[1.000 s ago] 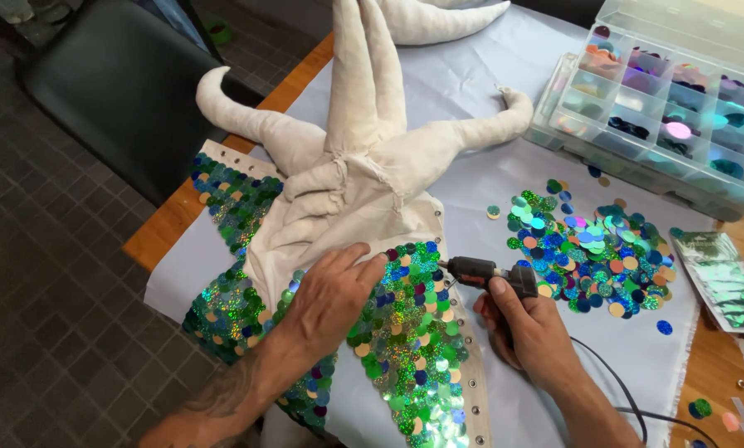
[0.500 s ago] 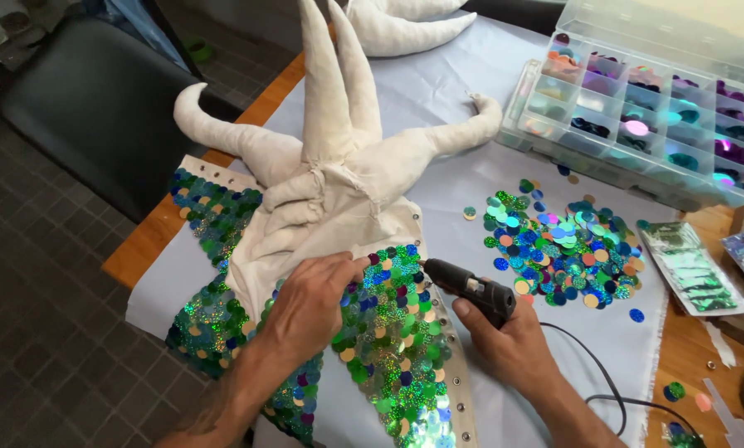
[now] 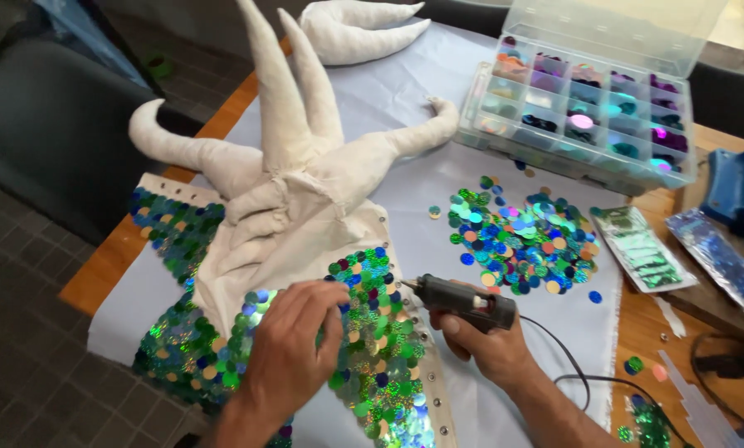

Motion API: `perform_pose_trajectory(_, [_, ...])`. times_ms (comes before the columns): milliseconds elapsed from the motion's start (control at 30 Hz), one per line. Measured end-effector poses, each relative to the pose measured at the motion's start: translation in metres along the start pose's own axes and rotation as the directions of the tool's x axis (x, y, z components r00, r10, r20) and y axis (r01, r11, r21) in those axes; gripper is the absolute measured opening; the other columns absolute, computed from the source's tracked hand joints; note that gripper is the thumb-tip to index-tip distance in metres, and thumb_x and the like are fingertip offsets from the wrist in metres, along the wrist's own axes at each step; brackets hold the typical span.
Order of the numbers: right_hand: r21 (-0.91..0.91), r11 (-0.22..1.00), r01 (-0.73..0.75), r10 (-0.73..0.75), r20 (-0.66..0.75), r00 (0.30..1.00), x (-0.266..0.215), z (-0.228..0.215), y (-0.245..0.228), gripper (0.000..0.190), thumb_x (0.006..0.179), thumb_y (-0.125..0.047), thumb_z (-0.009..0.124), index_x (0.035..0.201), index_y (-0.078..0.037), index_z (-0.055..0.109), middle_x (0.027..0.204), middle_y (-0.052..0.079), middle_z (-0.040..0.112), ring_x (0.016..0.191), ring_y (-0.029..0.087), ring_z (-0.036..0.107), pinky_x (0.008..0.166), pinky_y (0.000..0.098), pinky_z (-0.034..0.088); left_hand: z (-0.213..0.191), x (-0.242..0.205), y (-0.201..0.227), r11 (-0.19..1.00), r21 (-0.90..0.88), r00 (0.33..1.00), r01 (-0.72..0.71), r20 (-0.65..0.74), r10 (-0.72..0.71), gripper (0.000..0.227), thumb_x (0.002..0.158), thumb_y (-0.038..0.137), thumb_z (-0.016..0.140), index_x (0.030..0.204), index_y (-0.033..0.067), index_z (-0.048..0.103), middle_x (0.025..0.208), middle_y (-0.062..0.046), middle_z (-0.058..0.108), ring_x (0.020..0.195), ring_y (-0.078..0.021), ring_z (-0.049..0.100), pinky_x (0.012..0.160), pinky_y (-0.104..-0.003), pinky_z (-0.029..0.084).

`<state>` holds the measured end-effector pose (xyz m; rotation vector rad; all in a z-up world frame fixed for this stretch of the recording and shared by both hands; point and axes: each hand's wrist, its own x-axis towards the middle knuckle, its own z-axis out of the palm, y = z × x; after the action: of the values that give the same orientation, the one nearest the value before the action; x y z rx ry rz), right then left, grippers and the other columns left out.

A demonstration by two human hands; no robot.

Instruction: Attaching sequins to a star-shaped stuffed fabric object using a hot glue gun.

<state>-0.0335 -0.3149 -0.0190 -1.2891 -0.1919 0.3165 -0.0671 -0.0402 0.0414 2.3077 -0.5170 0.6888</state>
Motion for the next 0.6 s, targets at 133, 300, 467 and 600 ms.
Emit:
perform_pose_trajectory(133, [-0.114, 0.993, 0.008, -0.020, -0.105, 0.994, -0.008, 0.002, -0.007, 0.026, 0.089, -0.012, 0.075, 0.111, 0.002, 0.070, 0.076, 0.001, 0.065, 0.051, 0.006, 0.048, 0.042, 0.0245, 0.038, 0.012, 0.009, 0.031, 0.992, -0.121, 0.999, 0.027, -0.018, -0.029, 0.017, 0.085, 0.008, 0.075, 0.101, 0.0038, 0.068, 0.098, -0.012, 0.072, 0.095, -0.0329, 0.070, 0.082, -0.042, 0.055])
perform_pose_trajectory(300, [-0.106, 0.994, -0.013, -0.003, -0.153, 0.988, -0.025, 0.001, -0.010, 0.025, 0.093, -0.014, 0.070, 0.113, 0.001, 0.072, 0.073, -0.001, 0.062, 0.049, 0.005, 0.046, 0.041, 0.0247, 0.037, 0.032, 0.026, 0.064, 0.971, -0.234, 0.997, -0.052, -0.065, 0.038, 0.025, 0.081, 0.016, 0.084, 0.098, 0.0027, 0.072, 0.097, -0.011, 0.074, 0.086, -0.0303, 0.071, 0.074, -0.038, 0.056])
perform_pose_trajectory(467, [-0.033, 0.999, 0.034, -0.045, -0.416, 0.908, -0.047, -0.012, -0.013, 0.024, 0.095, -0.018, 0.067, 0.112, 0.000, 0.070, 0.065, -0.002, 0.055, 0.046, 0.006, 0.043, 0.040, 0.0244, 0.033, 0.049, 0.036, 0.118, 0.973, -0.057, 0.965, -0.223, -0.155, 0.212, 0.017, 0.085, 0.011, 0.083, 0.096, 0.0071, 0.071, 0.093, -0.007, 0.072, 0.082, -0.0280, 0.069, 0.071, -0.040, 0.053])
perform_pose_trajectory(600, [-0.062, 0.995, 0.074, -0.096, -0.579, 0.810, -0.050, -0.025, 0.009, 0.025, 0.096, -0.019, 0.070, 0.114, -0.002, 0.073, 0.074, -0.006, 0.055, 0.063, 0.004, 0.048, 0.052, 0.0249, 0.040, 0.088, 0.034, 0.166, 0.839, -0.312, 0.884, -0.446, -0.010, 0.467, 0.020, 0.081, 0.010, 0.073, 0.100, 0.0056, 0.069, 0.094, -0.009, 0.068, 0.088, -0.0267, 0.068, 0.074, -0.040, 0.052])
